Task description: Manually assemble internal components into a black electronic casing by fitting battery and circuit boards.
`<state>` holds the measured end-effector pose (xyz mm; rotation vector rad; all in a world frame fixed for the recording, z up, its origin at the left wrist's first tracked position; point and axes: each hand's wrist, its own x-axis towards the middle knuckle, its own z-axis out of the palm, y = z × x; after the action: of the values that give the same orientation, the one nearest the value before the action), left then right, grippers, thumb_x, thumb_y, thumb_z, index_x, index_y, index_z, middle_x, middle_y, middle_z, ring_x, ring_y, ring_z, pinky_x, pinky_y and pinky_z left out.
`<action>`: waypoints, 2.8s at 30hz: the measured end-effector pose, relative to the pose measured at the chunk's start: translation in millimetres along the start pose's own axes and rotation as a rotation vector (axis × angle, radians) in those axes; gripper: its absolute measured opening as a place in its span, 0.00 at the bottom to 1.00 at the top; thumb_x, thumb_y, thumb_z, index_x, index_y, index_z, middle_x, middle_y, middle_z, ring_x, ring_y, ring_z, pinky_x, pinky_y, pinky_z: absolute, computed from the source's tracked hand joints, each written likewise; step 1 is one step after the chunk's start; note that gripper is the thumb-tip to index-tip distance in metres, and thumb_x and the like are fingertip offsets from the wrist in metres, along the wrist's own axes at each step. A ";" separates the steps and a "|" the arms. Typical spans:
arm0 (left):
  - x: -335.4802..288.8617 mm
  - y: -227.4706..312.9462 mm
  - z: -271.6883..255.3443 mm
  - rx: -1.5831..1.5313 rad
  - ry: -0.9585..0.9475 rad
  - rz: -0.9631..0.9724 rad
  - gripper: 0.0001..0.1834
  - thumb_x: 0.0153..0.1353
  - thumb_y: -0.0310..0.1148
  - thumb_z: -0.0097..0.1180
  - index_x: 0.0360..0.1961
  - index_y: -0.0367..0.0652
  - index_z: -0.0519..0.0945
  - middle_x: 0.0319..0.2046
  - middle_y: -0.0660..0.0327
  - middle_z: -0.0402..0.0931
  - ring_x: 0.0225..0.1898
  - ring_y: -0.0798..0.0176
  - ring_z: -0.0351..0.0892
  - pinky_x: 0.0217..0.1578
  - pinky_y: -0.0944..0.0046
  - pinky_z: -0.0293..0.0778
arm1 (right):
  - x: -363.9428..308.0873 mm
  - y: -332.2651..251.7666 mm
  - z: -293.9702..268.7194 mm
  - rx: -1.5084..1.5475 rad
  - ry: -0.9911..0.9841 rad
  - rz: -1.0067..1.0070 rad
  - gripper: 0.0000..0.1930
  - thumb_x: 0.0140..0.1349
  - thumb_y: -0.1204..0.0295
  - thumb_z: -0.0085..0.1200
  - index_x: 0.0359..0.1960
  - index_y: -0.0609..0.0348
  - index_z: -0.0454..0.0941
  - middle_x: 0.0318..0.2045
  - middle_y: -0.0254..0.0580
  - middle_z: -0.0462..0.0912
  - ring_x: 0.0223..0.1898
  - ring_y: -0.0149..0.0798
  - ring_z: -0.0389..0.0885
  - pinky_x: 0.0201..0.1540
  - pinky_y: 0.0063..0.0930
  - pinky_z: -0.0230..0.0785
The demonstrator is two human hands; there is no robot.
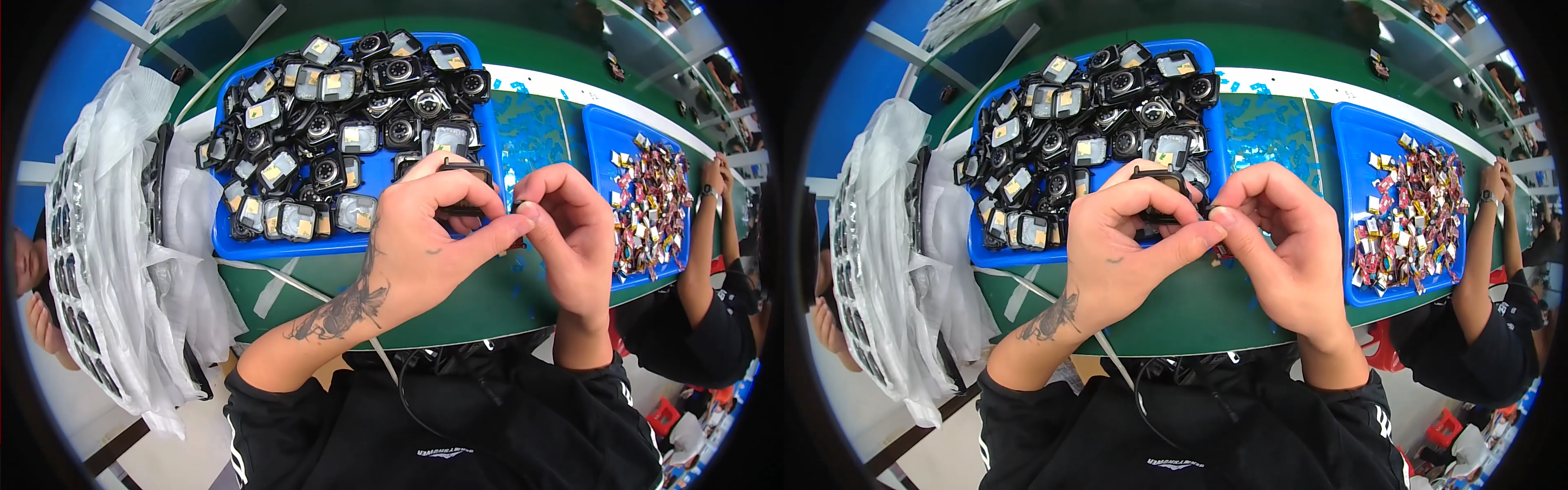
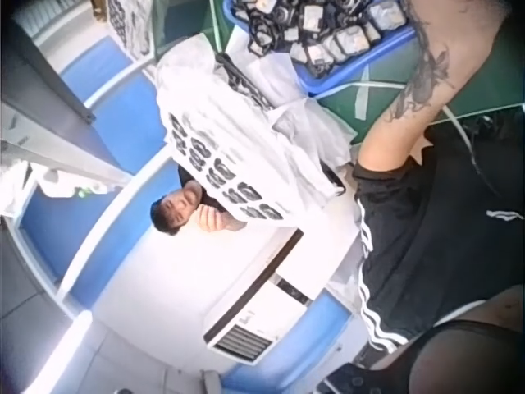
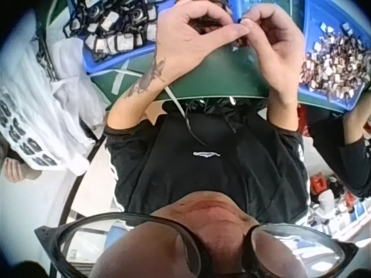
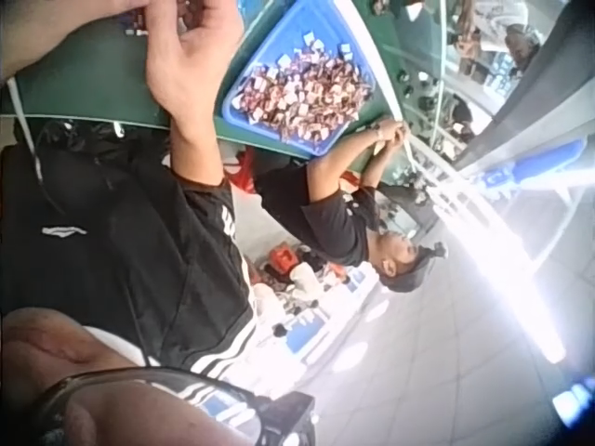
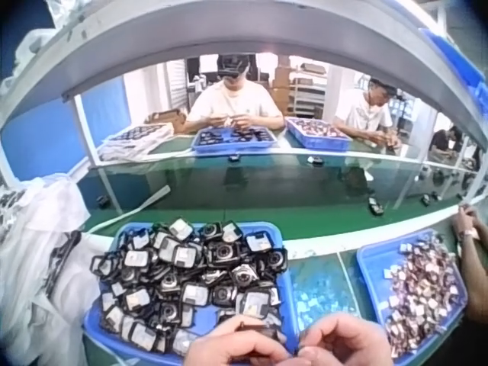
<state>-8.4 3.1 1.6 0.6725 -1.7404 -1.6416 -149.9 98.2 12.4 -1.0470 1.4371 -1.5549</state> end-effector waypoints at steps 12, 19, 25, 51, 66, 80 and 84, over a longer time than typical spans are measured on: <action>65.7 -4.1 19.8 0.979 -0.133 0.408 0.08 0.52 0.33 0.69 0.28 0.39 0.84 0.36 0.55 0.76 0.32 0.53 0.80 0.34 0.58 0.75 | -45.5 -17.0 -78.7 0.011 0.312 -0.242 0.08 0.63 0.75 0.55 0.39 0.63 0.69 0.34 0.40 0.73 0.35 0.28 0.69 0.39 0.19 0.61; 85.0 -10.1 36.5 1.058 -0.243 0.336 0.09 0.56 0.34 0.64 0.30 0.37 0.83 0.36 0.54 0.76 0.34 0.50 0.80 0.36 0.54 0.75 | -63.5 -20.1 -87.1 0.062 0.299 -0.230 0.10 0.60 0.72 0.59 0.36 0.62 0.70 0.33 0.42 0.74 0.34 0.29 0.70 0.39 0.19 0.61; 79.8 10.1 32.1 0.246 -0.376 -0.060 0.14 0.66 0.26 0.50 0.50 0.36 0.81 0.44 0.57 0.78 0.40 0.66 0.79 0.42 0.66 0.75 | -62.0 -14.3 -93.5 0.147 0.314 -0.175 0.07 0.62 0.78 0.56 0.38 0.65 0.71 0.34 0.40 0.76 0.34 0.26 0.72 0.39 0.18 0.64; -5.9 -2.7 16.6 -0.202 -0.307 -0.115 0.27 0.67 0.15 0.42 0.68 0.34 0.58 0.59 0.52 0.69 0.58 0.65 0.72 0.57 0.65 0.70 | -9.1 -12.4 -12.8 -0.654 0.114 -0.265 0.06 0.52 0.83 0.62 0.31 0.60 0.80 0.24 0.37 0.82 0.19 0.32 0.75 0.23 0.24 0.67; -11.3 -9.3 17.8 -0.133 -0.213 -0.019 0.26 0.66 0.16 0.45 0.66 0.34 0.61 0.50 0.53 0.76 0.50 0.68 0.78 0.49 0.68 0.73 | -4.4 -14.0 -7.9 -0.584 0.109 -0.179 0.05 0.54 0.82 0.62 0.32 0.62 0.82 0.26 0.38 0.84 0.18 0.30 0.73 0.23 0.22 0.67; -11.8 -12.7 24.0 -0.231 -0.177 -0.041 0.25 0.67 0.16 0.44 0.66 0.32 0.61 0.50 0.54 0.75 0.51 0.69 0.75 0.52 0.69 0.71 | -7.0 -5.8 -4.9 -0.709 0.158 -0.286 0.06 0.51 0.85 0.61 0.30 0.63 0.80 0.25 0.34 0.81 0.20 0.26 0.65 0.26 0.20 0.59; -14.0 -17.7 23.7 -0.128 -0.159 -0.011 0.25 0.66 0.16 0.45 0.65 0.34 0.63 0.42 0.56 0.77 0.39 0.72 0.77 0.42 0.71 0.72 | -6.8 -6.3 -4.4 -0.735 0.146 -0.263 0.07 0.49 0.84 0.62 0.28 0.61 0.80 0.24 0.33 0.80 0.20 0.28 0.65 0.34 0.26 0.63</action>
<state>-18.0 27.7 -17.8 0.5038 -1.7249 -1.8403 -151.5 106.7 18.1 -1.6188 2.1207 -1.3050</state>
